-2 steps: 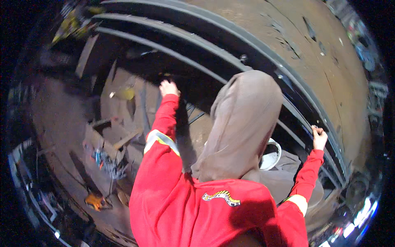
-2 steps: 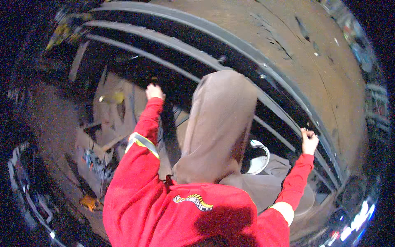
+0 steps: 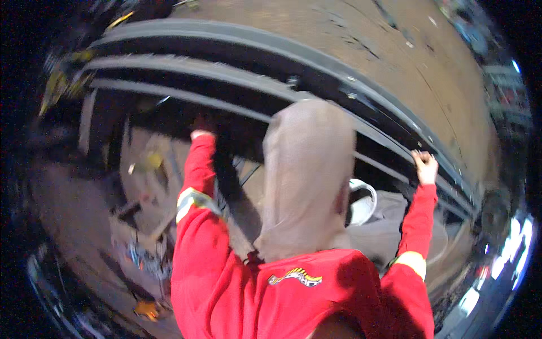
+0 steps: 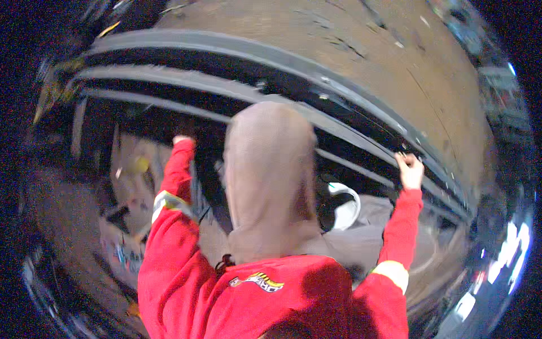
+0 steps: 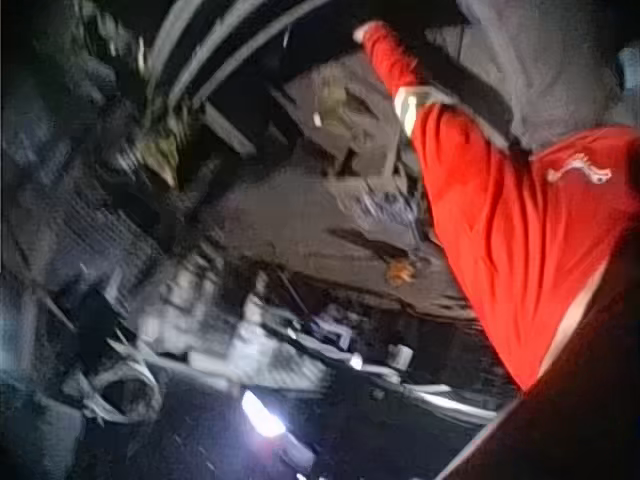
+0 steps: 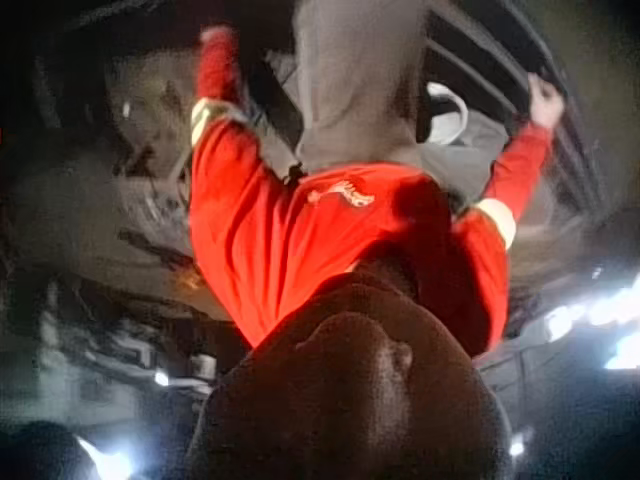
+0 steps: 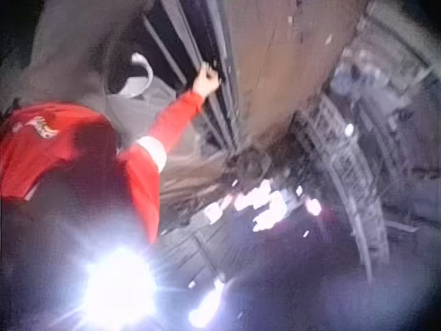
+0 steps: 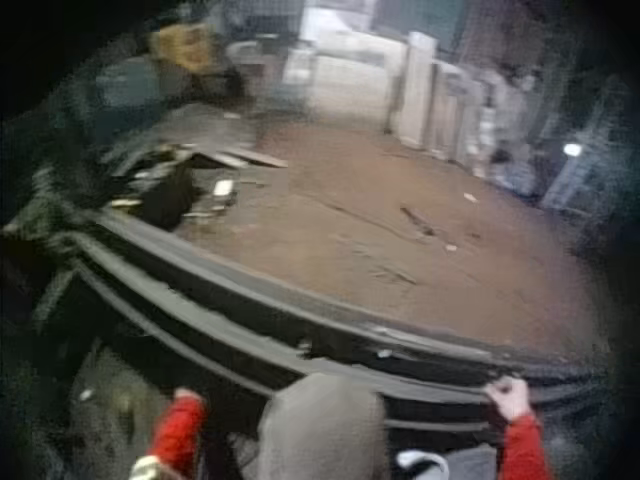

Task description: The person assembles a metal frame structure by inserting bolts into pre-drilled holes and tightening them with a screwdriver. They adjust the alignment of the metal beams to ensure proper fit during the assembly process.

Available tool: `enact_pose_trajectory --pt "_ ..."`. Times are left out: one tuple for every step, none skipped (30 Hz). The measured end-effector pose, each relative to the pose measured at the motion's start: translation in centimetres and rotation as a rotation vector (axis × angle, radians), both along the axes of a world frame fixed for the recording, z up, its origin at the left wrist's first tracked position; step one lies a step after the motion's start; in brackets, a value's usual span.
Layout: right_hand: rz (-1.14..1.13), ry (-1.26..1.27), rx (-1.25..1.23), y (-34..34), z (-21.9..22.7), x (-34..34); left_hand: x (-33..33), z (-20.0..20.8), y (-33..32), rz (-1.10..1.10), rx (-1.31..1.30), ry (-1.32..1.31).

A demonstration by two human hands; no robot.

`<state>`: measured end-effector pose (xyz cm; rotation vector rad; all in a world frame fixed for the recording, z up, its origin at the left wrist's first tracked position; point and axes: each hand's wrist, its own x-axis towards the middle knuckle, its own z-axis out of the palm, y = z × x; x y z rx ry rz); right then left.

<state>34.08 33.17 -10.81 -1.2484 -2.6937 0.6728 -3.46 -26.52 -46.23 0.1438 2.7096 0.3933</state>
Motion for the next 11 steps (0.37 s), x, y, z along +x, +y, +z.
enact_pose_trajectory --pt "0.02 0.041 -0.001 -0.1 -0.8 -0.8 0.1 -1.9 -1.3 -0.241 -0.117 0.138" --pt "0.01 0.081 0.002 -0.2 -1.4 0.4 -0.7 -2.3 -0.6 -0.498 -0.232 0.32" --pt "-0.027 0.089 -0.002 -0.3 -1.5 1.8 -0.4 -3.4 1.3 -0.429 -0.142 0.299" --pt "-0.063 0.095 -0.005 0.4 -0.7 3.9 0.6 -3.0 4.3 -0.36 -0.054 0.265" --pt "-0.104 0.102 -0.061 -0.5 -1.0 2.6 -0.8 -4.1 0.5 -0.497 -0.179 0.304" --pt "-0.135 0.109 -0.117 -1.0 -0.8 1.2 -2.1 -5.0 -3.1 -0.624 -0.308 0.34" --pt "-0.097 0.104 -0.089 -1.8 -1.0 -0.3 -0.7 -4.9 -4.9 -0.537 -0.271 0.251" --pt "-0.146 0.087 -0.069 -2.3 -0.4 1.4 -0.8 -4.4 -2.9 -0.528 -0.208 0.154" --pt "-0.115 0.115 -0.088 -2.7 -0.8 0.2 -0.3 -3.3 -6.0 -0.379 -0.286 0.113" --pt "-0.113 0.139 -0.109 -3.1 -1.0 -0.2 -1.1 -2.7 -8.5 -0.256 -0.361 0.07" --pt "-0.092 0.157 -0.085 -3.1 -0.9 0.5 -1.9 -2.5 -7.6 -0.284 -0.363 0.074"
